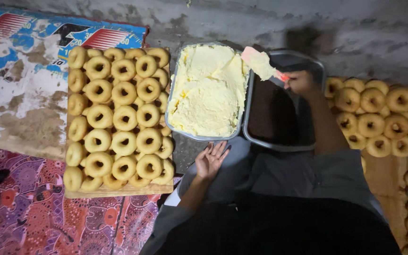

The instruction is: The person picks donuts from a wooden tray, splits them open, and fills them with a white cream using a spatula. After filling, the donuts are dipped into a container of dark crumbs and placed on a separate wooden board.

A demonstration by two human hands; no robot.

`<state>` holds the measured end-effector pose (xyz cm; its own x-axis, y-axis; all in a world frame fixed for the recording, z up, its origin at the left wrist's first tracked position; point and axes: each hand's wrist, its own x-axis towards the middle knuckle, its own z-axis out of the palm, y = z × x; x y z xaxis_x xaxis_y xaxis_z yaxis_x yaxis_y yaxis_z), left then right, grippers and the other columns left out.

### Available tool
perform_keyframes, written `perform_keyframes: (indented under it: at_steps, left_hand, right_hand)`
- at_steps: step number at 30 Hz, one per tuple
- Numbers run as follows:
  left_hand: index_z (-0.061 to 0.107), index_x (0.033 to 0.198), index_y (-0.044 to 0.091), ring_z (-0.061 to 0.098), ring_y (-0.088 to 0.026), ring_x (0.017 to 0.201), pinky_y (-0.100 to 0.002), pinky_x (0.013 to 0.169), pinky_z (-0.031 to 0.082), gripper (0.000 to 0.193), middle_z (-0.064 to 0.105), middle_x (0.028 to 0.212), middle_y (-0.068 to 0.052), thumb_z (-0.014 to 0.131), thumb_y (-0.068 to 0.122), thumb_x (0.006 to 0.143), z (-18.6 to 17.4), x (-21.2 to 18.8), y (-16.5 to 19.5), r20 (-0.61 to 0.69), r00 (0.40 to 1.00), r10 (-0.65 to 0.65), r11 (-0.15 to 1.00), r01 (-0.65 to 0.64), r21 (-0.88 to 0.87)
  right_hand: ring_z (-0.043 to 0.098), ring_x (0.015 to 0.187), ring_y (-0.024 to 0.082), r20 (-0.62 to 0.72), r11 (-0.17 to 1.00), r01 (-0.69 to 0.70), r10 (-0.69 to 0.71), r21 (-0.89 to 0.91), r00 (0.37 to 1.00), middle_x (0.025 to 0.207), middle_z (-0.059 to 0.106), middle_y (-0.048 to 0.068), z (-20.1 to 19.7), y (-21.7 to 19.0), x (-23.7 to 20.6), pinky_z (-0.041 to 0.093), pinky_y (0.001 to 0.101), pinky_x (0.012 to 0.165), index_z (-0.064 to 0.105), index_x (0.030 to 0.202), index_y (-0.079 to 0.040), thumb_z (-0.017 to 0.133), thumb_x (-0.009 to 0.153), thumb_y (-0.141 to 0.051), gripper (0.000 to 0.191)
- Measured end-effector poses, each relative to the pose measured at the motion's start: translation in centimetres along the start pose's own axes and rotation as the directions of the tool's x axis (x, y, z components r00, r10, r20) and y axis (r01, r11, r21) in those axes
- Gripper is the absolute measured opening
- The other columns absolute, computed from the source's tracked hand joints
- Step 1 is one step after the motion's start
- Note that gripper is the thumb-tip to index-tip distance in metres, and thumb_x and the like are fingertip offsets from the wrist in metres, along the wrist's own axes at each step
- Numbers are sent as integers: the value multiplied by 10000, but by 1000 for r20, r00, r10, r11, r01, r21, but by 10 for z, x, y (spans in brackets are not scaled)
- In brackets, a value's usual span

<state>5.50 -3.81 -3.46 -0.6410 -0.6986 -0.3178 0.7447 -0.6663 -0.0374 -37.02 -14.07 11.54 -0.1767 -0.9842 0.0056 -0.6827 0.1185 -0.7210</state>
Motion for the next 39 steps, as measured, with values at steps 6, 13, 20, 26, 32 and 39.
perform_keyframes:
  at_steps: [6,13,20,26,32,39]
  left_hand:
    - [689,1086,93,344,-384,1532,-587,1254,274,189,514,1509,-255,640,191,932,-1,-2,5,19,999,-32,999,32,1]
    - [688,1143,133,446,-339,1461,-557,1225,320,232,519,1517,-207,648,213,929,-13,7,6,52,994,-96,995,97,-28]
    - [661,1195,164,674,-181,977,-466,1166,432,262,559,1516,-125,661,206,936,-14,14,6,134,981,-144,989,147,-18]
    - [642,1161,138,657,-194,933,-487,1160,439,277,591,1444,-164,660,191,890,1,15,1,80,992,-98,995,97,9]
    - [615,1091,143,672,-250,988,-516,1151,448,207,607,1394,-171,637,188,890,12,15,-2,22,997,-75,997,75,14]
    - [623,1105,155,675,-289,1062,-525,1125,464,217,641,1356,-178,611,199,892,14,17,-4,46,995,-85,996,85,0]
  right_hand:
    - [698,879,427,17,804,41,-38,-593,999,989,732,218,15,-5,-1,562,502,837,782,1198,-183,640,891,-198,339]
    - [685,857,463,18,829,-75,102,-555,995,954,723,212,27,-25,-78,542,577,795,766,1073,-187,544,990,-344,285]
    - [708,812,431,58,811,-186,261,-555,964,928,733,182,54,-58,-156,560,553,765,713,1251,-290,544,919,-321,374]
    - [706,887,430,-46,823,-242,255,-514,966,954,735,204,84,-62,-195,557,541,818,723,1276,-261,580,976,-323,338]
    - [760,924,330,-317,995,-99,88,-20,944,1022,751,165,110,-81,-207,574,426,813,730,1221,-131,703,962,-242,283]
    - [652,924,357,-436,925,148,-301,-351,848,1055,629,137,131,-108,-199,531,461,803,630,1375,-150,631,1031,-161,344]
